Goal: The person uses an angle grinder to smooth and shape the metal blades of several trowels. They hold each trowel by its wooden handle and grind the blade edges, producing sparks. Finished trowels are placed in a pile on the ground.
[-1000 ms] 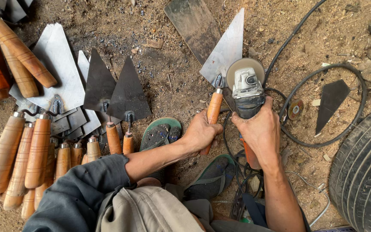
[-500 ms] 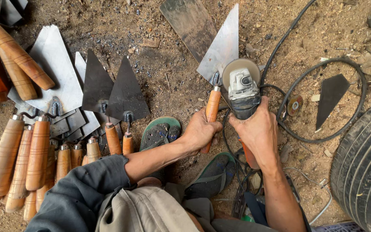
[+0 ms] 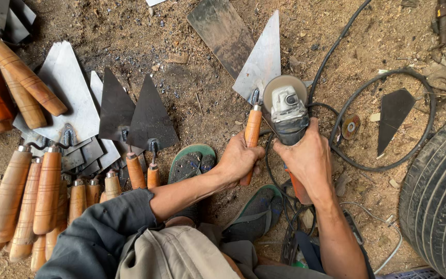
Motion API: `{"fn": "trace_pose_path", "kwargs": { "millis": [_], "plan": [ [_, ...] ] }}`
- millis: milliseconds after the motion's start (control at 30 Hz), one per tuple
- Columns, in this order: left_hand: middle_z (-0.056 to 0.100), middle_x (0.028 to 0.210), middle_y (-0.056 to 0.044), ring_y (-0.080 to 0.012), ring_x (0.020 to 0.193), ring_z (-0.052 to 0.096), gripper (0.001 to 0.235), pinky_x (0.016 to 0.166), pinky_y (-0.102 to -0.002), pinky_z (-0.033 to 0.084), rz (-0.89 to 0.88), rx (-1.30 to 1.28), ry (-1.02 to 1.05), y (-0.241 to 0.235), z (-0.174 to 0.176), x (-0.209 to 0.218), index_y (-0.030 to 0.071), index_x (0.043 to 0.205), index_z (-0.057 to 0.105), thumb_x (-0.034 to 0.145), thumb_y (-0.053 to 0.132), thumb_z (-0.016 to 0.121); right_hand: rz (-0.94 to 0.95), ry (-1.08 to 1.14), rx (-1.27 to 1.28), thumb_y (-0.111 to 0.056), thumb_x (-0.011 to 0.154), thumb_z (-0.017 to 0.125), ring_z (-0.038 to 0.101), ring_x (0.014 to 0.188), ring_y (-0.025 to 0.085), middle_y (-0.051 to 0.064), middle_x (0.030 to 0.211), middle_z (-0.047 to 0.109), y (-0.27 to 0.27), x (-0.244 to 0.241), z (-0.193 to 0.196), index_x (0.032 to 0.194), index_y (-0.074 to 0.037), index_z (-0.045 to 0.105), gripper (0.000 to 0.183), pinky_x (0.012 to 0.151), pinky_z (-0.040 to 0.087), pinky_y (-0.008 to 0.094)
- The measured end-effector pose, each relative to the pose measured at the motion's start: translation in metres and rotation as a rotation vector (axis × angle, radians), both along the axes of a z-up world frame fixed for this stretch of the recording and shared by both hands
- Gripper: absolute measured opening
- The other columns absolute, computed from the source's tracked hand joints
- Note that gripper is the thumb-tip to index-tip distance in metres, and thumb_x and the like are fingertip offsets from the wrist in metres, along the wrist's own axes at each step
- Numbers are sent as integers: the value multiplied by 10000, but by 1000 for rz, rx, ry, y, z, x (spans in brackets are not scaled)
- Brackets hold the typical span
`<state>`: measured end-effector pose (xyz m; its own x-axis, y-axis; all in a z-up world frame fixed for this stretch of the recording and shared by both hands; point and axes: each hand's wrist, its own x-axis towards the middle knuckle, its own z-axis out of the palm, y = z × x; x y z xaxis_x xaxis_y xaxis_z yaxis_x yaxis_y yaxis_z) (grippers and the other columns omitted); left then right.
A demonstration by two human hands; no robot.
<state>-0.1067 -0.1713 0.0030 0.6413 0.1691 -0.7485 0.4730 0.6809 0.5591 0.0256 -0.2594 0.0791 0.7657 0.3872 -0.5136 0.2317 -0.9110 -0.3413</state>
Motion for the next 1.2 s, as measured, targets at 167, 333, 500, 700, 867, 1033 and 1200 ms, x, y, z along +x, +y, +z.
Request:
{"fn": "trace_pose_path", "kwargs": {
  "millis": [167, 333, 500, 700, 867, 1033, 1200],
  "plan": [
    [581, 676, -56, -141, 449, 549, 379, 377, -302, 461, 12, 34, -46, 18, 2, 19, -34, 1214, 469, 863, -1, 606, -12, 39, 23, -242, 706, 859, 762, 887, 391, 246, 953, 754, 6, 4, 2, 1183, 25, 524, 642, 793, 601, 458],
    [564, 656, -66, -150, 428, 551, 356, 358, -313, 445, -2, 65, -28, 20, -1, 20, -37, 1177, 463, 859, -2, 619, -26, 17, 45, -232, 712, 860, 760, 894, 393, 245, 968, 751, 3, 1, -8, 1181, 26, 531, 628, 784, 600, 457],
    [567, 655, -50, -144, 415, 533, 355, 349, -311, 425, 22, 44, -19, 23, 1, 25, 6, 1153, 475, 833, 2, 629, 47, -27, 78, -244, 704, 883, 736, 900, 436, 271, 955, 738, 8, 11, -9, 1178, 32, 537, 649, 784, 582, 486],
    [575, 655, -62, -143, 434, 552, 315, 367, -316, 448, 11, 60, -45, 20, -6, 21, -30, 1125, 485, 849, 10, 629, -13, -40, 49, -249, 742, 863, 741, 876, 435, 265, 927, 742, 12, 6, -6, 1151, 32, 542, 591, 770, 581, 499],
    [584, 661, -55, -148, 434, 560, 324, 372, -313, 457, 28, 47, -62, 19, -9, 23, -30, 1130, 484, 845, -1, 634, 19, -46, 35, -243, 720, 876, 742, 887, 433, 275, 922, 737, 13, 5, -4, 1166, 40, 526, 633, 775, 588, 486],
    [575, 633, -63, -160, 402, 537, 411, 319, -356, 418, -100, 35, -5, 44, 6, 21, -5, 1234, 464, 856, 23, 624, -52, -35, 103, -223, 744, 868, 774, 880, 345, 224, 978, 751, 5, 18, 1, 1179, 28, 544, 597, 797, 612, 428],
    [686, 749, -65, -157, 543, 692, 399, 496, -310, 590, -694, 905, -107, 108, 8, 16, 50, 1200, 612, 828, 108, 746, -31, -63, 239, -209, 710, 895, 770, 942, 315, 209, 1017, 762, -13, 27, 4, 1171, 39, 574, 614, 860, 585, 414]
  ]
}}
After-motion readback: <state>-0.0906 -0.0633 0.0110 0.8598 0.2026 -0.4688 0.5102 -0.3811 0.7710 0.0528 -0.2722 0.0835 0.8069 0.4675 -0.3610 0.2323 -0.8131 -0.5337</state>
